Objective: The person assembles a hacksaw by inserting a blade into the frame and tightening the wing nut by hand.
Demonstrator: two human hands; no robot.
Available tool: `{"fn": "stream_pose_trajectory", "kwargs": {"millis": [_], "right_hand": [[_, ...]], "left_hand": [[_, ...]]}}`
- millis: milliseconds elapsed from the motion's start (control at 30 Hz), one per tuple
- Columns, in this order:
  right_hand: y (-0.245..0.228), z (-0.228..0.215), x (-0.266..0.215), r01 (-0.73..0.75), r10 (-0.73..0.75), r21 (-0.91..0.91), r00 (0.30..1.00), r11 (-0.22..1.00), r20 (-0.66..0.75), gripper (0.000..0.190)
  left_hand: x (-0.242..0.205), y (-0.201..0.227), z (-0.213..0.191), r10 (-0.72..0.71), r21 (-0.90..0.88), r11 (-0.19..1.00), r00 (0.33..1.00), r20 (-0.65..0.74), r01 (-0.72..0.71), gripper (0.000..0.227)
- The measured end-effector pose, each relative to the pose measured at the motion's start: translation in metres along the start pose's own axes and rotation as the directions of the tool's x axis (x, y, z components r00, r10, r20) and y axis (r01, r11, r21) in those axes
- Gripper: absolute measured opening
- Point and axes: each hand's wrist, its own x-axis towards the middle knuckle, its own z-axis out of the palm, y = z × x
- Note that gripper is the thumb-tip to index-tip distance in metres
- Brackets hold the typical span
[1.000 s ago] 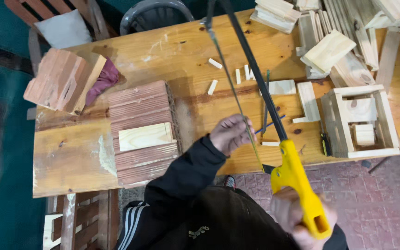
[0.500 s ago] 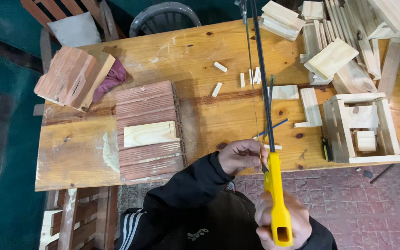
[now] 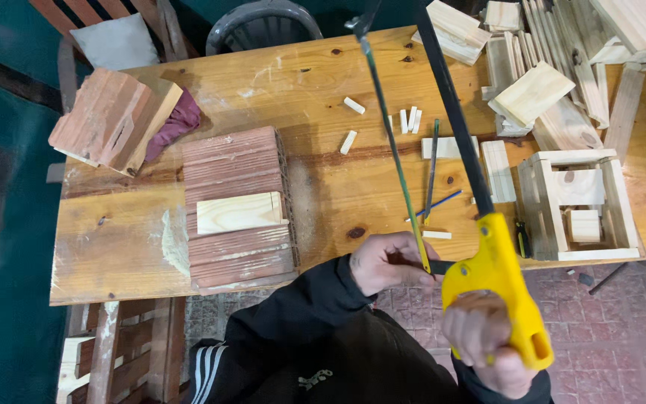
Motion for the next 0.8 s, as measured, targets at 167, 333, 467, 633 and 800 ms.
{"fn": "stream_pose_trajectory", "kwargs": {"millis": [167,333,467,633,800], "right_hand": [[-0.009,0.001,0.022,-0.039,0.024,0.17,0.996,0.985,0.091,0.032],[0.005,0.017,0.025,0.008,-0.023,0.215,0.997,0.977,0.068,0.028],[0.018,0.033,0.03,0.05,-0.059,0.164,0.997,0.985,0.052,0.037],[0.04,0.028,0.029,0.078,-0.101,0.209,0.99,0.975,0.099,0.03],[0.078,0.003,0.004,-0.065,0.073,0.165,0.996,0.984,-0.044,0.045]], "left_hand": [[-0.009,0.01,-0.003,-0.01,0.028,1.0,0.998,-0.056,0.012,0.031],[-0.017,0.024,-0.011,0.035,0.093,0.995,0.998,-0.06,-0.029,0.029],[-0.021,0.041,-0.02,0.07,0.092,0.994,0.996,-0.052,-0.065,0.026],[-0.03,0.069,-0.032,0.095,0.307,0.949,0.994,-0.056,-0.074,0.03],[-0.037,0.063,-0.072,0.186,0.572,0.81,0.982,-0.036,-0.133,0.03]]}}
